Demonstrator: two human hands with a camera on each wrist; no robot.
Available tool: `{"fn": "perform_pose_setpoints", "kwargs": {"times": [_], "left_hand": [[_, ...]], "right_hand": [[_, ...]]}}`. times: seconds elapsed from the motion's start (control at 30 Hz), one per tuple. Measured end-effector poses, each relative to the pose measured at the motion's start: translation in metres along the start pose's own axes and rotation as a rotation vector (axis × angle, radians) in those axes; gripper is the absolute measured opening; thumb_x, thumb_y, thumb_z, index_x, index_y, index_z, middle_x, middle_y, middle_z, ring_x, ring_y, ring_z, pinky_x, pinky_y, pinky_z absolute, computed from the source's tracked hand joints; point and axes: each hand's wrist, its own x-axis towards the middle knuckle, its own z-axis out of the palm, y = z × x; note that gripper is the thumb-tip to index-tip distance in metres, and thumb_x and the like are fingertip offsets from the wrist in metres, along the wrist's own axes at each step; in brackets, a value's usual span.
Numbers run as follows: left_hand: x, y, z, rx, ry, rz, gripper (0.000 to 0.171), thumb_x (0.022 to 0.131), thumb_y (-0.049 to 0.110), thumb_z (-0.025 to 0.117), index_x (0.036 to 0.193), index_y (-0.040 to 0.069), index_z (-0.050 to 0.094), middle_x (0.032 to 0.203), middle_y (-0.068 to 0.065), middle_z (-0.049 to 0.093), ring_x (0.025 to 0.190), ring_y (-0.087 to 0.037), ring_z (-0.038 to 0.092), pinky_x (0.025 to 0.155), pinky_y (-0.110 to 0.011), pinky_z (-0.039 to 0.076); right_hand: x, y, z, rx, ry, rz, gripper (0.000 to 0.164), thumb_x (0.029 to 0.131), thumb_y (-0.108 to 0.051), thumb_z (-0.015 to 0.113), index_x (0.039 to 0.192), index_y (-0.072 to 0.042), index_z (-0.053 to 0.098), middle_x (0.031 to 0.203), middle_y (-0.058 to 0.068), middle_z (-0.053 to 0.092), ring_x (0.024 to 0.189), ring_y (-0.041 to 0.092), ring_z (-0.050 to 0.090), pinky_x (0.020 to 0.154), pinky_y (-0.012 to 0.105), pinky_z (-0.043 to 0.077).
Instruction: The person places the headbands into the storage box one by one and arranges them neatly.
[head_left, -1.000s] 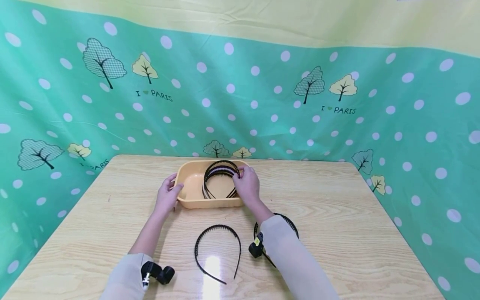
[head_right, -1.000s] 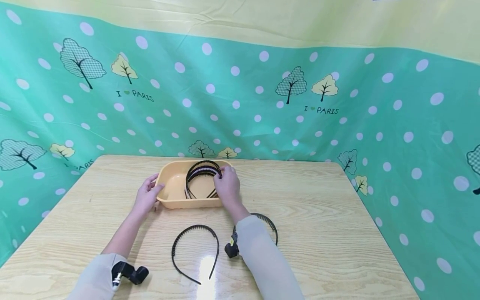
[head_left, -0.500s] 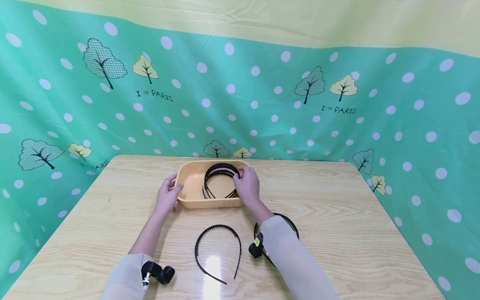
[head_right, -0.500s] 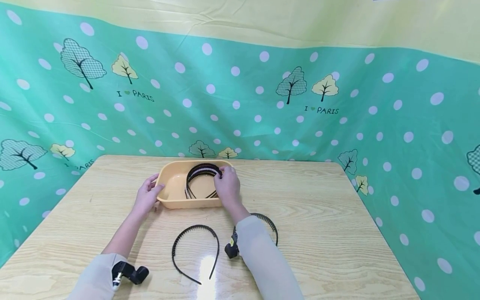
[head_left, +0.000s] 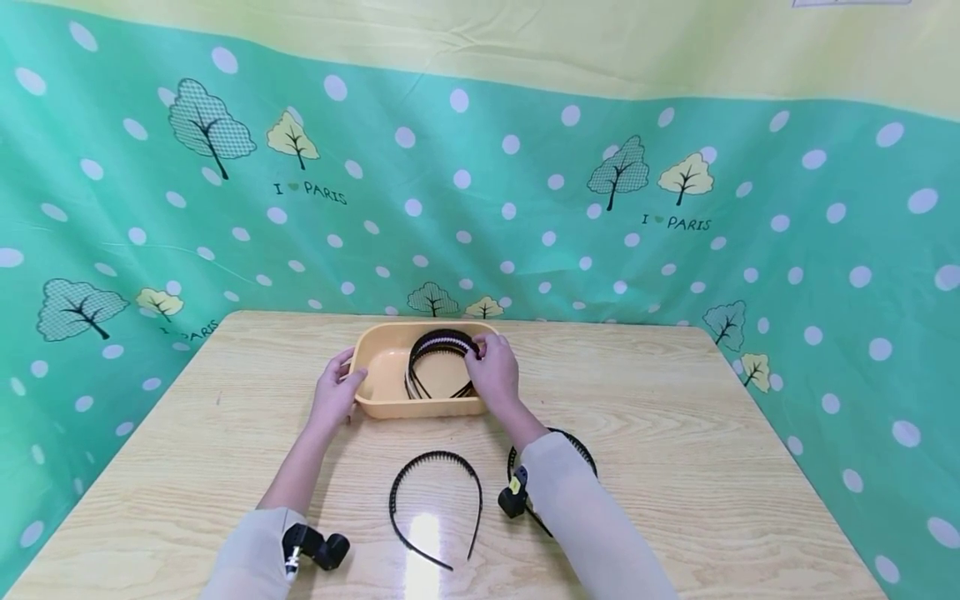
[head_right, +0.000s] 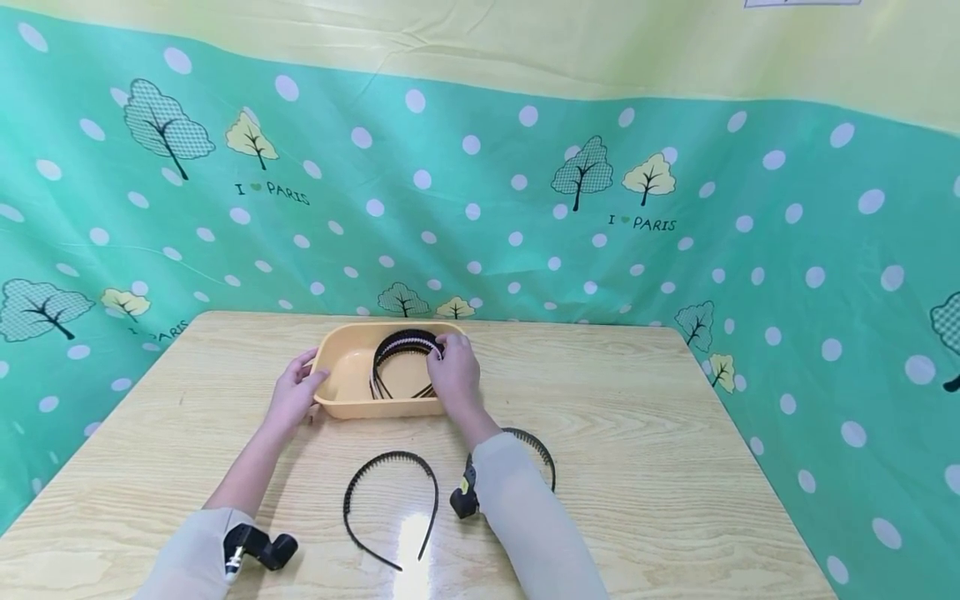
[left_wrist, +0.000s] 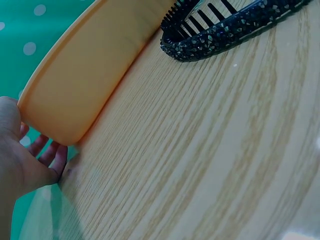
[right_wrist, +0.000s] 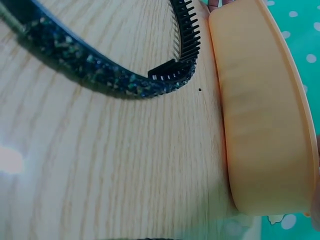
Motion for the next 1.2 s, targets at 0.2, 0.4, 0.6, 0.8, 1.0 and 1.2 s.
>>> {"fn": "perform_pose_setpoints", "kwargs": {"times": [0.2,0.4,0.6,0.8,1.0,1.2], "left_hand": [[0.000,-0.001,0.000,0.022,0.003,0.004,0.055,0.097,0.020,0.047,0.147,0.013,0.026,0.137,-0.022,0.042,0.117,-0.031,0.048,0.068,-0.016,0.050],[0.002,-0.003,0.000,0.019,0.002,0.002,0.055,0.096,0.019,0.047,0.147,0.013,0.027,0.137,-0.022,0.042,0.118,-0.032,0.048,0.070,-0.017,0.050],[0.002,-0.002,0.000,0.006,0.004,0.001,0.055,0.096,0.018,0.047,0.147,0.013,0.028,0.138,-0.022,0.041,0.118,-0.032,0.048,0.068,-0.017,0.050],[0.003,-0.002,0.000,0.011,0.006,0.004,0.055,0.096,0.017,0.047,0.147,0.013,0.028,0.138,-0.022,0.042,0.117,-0.032,0.048,0.066,-0.017,0.050],[0.003,-0.003,-0.001,0.017,0.010,0.010,0.055,0.096,0.018,0.047,0.147,0.013,0.027,0.138,-0.022,0.042,0.116,-0.032,0.048,0.066,-0.016,0.049],[0.002,-0.004,0.000,0.009,0.008,0.003,0.055,0.096,0.017,0.047,0.147,0.014,0.027,0.138,-0.022,0.041,0.117,-0.032,0.048,0.066,-0.017,0.050]], "right_hand": [[0.000,0.000,-0.003,0.047,-0.036,0.018,0.022,0.083,-0.014,0.063,0.105,-0.008,0.066,0.085,0.004,0.055,0.070,0.014,0.048,0.059,0.023,0.042],[0.002,-0.002,-0.011,0.082,-0.072,0.027,0.024,0.084,-0.016,0.063,0.106,-0.007,0.066,0.089,0.005,0.056,0.075,0.016,0.050,0.063,0.025,0.044],[0.003,-0.006,-0.022,0.069,-0.106,0.016,0.024,0.085,-0.016,0.065,0.107,-0.007,0.065,0.096,0.011,0.060,0.079,0.018,0.053,0.067,0.027,0.045],[0.004,-0.006,-0.034,0.075,-0.142,0.013,0.028,0.084,-0.017,0.066,0.110,-0.007,0.064,0.100,0.013,0.061,0.073,0.017,0.052,0.065,0.027,0.045],[0.004,0.000,-0.043,0.066,-0.157,0.005,0.029,0.084,-0.019,0.066,0.111,-0.008,0.065,0.102,0.010,0.060,0.083,0.020,0.055,0.069,0.029,0.047],[0.003,0.006,-0.052,0.062,-0.178,0.004,0.030,0.084,-0.018,0.065,0.112,-0.006,0.064,0.104,0.011,0.060,0.088,0.024,0.057,0.073,0.032,0.050]]}}
